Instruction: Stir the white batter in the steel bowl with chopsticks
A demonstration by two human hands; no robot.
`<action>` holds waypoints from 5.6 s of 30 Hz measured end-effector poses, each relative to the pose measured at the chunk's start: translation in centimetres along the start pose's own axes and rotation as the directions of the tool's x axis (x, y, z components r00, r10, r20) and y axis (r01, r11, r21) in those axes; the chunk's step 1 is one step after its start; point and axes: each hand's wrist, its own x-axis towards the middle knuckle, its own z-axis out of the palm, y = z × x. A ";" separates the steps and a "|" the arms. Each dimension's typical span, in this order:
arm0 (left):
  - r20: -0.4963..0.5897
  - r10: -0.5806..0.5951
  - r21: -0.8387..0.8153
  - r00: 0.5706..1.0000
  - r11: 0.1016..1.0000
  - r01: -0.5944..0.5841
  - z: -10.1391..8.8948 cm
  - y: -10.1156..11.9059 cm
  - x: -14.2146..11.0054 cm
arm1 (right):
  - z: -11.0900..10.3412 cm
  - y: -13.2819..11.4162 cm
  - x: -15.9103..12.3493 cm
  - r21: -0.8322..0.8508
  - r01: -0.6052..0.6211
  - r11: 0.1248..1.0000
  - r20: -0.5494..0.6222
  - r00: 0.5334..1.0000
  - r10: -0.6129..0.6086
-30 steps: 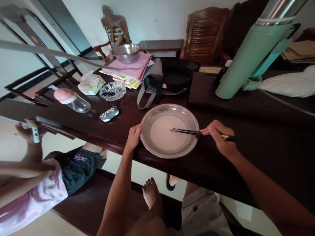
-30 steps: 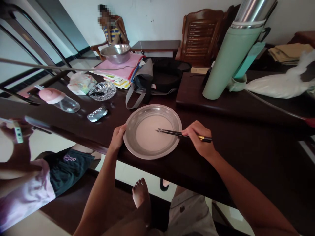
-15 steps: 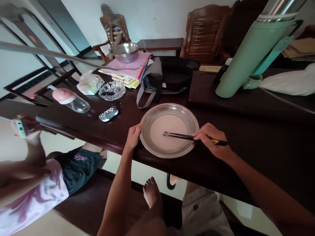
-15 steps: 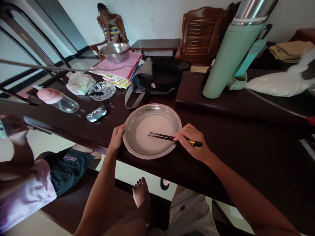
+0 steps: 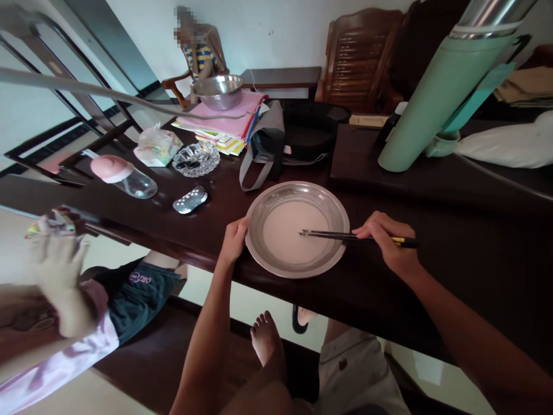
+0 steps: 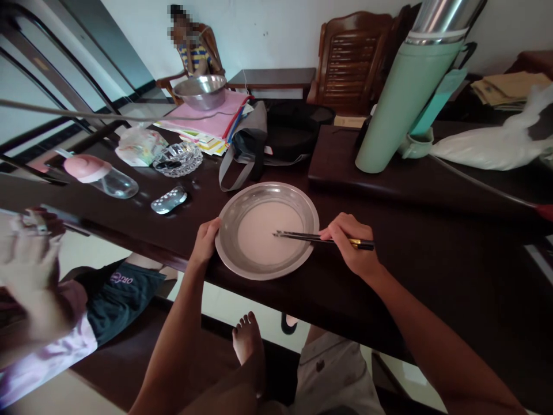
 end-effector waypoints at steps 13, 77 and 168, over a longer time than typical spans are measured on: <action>-0.003 -0.018 -0.001 1.000 1.000 0.018 0.0 0.2 -0.1 | 0.1 0.0 -0.1 0.014 0.052 0.999 0.090 0.995 -0.053; -0.006 -0.010 0.003 1.000 1.000 0.010 0.0 0.0 0.0 | -0.1 0.0 -0.1 0.000 -0.026 1.000 0.015 1.000 0.026; -0.030 -0.032 0.030 0.999 0.999 0.033 0.1 0.1 0.1 | 0.1 0.0 -0.2 0.003 0.102 0.995 0.121 0.987 -0.102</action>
